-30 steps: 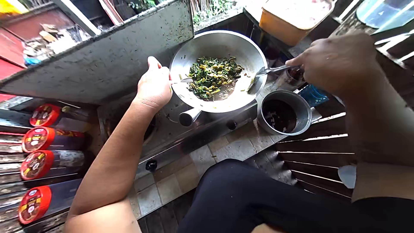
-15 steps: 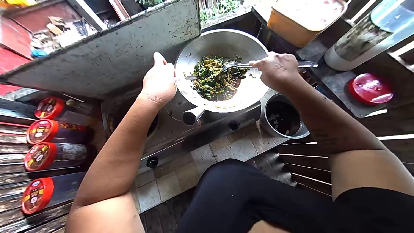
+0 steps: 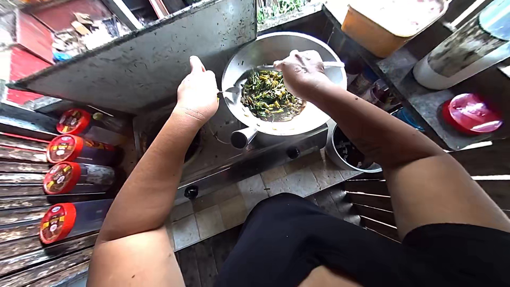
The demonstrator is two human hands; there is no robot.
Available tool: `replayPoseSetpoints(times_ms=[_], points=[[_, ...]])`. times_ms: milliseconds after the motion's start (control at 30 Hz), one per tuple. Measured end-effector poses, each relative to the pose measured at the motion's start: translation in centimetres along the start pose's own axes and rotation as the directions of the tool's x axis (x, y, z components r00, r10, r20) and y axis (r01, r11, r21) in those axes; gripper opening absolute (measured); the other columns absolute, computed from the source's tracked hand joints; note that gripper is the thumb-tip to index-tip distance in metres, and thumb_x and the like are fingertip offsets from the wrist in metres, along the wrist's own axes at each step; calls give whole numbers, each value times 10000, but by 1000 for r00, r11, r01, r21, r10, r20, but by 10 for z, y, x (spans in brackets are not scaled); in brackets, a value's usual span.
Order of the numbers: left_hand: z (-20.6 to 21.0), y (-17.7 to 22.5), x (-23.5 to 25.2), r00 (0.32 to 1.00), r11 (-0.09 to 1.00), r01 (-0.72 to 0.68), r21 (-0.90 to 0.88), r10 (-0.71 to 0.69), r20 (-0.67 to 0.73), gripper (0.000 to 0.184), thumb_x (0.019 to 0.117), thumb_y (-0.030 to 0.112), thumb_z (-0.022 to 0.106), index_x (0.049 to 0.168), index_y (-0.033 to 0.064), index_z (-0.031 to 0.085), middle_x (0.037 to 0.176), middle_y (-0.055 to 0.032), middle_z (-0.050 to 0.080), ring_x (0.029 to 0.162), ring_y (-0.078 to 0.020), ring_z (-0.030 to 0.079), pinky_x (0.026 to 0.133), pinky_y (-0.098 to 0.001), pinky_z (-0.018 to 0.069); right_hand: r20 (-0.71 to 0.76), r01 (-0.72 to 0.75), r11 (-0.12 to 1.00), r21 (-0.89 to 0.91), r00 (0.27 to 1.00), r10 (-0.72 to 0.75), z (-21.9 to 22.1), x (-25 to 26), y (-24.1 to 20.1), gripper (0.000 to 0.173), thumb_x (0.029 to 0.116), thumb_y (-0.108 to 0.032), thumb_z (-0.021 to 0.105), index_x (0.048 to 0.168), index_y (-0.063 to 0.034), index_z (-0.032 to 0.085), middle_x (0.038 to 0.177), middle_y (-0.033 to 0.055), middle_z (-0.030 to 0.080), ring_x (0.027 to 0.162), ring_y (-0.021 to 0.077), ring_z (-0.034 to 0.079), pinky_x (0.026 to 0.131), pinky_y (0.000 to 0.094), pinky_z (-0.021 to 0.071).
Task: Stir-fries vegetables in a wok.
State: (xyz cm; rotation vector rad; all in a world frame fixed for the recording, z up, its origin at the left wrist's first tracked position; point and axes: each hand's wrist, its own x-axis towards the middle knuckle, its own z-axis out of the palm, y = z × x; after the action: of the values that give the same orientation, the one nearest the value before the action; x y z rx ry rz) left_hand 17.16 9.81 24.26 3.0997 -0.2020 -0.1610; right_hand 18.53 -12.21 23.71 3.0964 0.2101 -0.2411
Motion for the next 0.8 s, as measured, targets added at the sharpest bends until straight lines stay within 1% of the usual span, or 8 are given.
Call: replayPoseSetpoints(times_ms=[100, 267, 400, 467, 567, 667, 733, 800], points=[[-1, -5, 0, 1000, 1000, 13, 16, -12, -18, 222, 985, 51, 612, 1161, -85, 624, 1469, -293, 394, 1147, -466, 613, 911, -587, 547, 20, 161, 987, -27, 987, -160, -3, -15, 25, 498, 949, 29, 555, 1344, -237, 701, 1207, 203, 698, 1149, 425, 645, 965, 636, 464], [-2, -7, -2, 998, 1000, -29, 1, 29, -56, 225, 999, 59, 589, 1163, -92, 618, 1460, -306, 398, 1169, -489, 595, 926, -601, 534, -88, 266, 963, -44, 959, -269, -21, -21, 86, 522, 971, 52, 499, 1277, -290, 748, 1171, 192, 717, 1141, 426, 642, 1062, 639, 384], [-1, -2, -1, 998, 999, -33, -4, 32, -49, 208, 1003, 62, 586, 1150, -80, 624, 1458, -294, 408, 1165, -480, 599, 929, -600, 534, -181, 432, 896, -101, 878, -443, -33, -37, 81, 551, 944, 78, 529, 1242, -322, 764, 1088, 192, 715, 1096, 409, 646, 1074, 630, 351], [-2, 2, 0, 999, 999, -36, 4, 36, -38, 211, 1005, 65, 588, 1154, -81, 625, 1469, -297, 400, 1175, -479, 597, 934, -599, 532, -193, 559, 823, -101, 801, -567, -25, -39, 64, 488, 973, 51, 531, 1219, -290, 779, 1061, 186, 698, 1096, 398, 625, 1116, 629, 295], [-7, 9, 2, 999, 999, -26, 24, 27, -28, 206, 1006, 64, 585, 1147, -78, 628, 1482, -290, 388, 1182, -475, 593, 930, -595, 535, -176, 617, 732, -288, 717, -674, -20, -27, 36, 272, 1075, -102, 509, 1114, -109, 778, 1049, 200, 671, 1104, 400, 606, 1131, 598, 284], [-9, 10, 1, 998, 999, -21, 40, 23, -52, 208, 1002, 70, 589, 1145, -77, 627, 1477, -294, 396, 1170, -477, 602, 921, -605, 538, -105, 521, 775, -359, 802, -588, -30, -5, 27, 226, 1037, -21, 527, 1067, -20, 751, 1121, 227, 685, 1185, 428, 598, 1153, 609, 298], [-10, 6, -2, 997, 1000, -9, 28, 11, -71, 207, 1003, 74, 593, 1138, -78, 630, 1473, -294, 399, 1166, -479, 602, 926, -600, 538, -89, 369, 897, -241, 912, -399, -52, -1, 33, 276, 1017, -1, 527, 1179, -61, 743, 1204, 229, 685, 1250, 429, 581, 1145, 615, 325], [-10, -1, -6, 997, 1000, -6, 2, 6, -79, 205, 1005, 73, 595, 1134, -82, 631, 1470, -304, 405, 1166, -487, 601, 928, -610, 532, -76, 224, 966, -128, 969, -235, -76, -9, 34, 389, 984, 61, 509, 1267, -106, 717, 1273, 247, 659, 1281, 459, 564, 1079, 674, 374]])
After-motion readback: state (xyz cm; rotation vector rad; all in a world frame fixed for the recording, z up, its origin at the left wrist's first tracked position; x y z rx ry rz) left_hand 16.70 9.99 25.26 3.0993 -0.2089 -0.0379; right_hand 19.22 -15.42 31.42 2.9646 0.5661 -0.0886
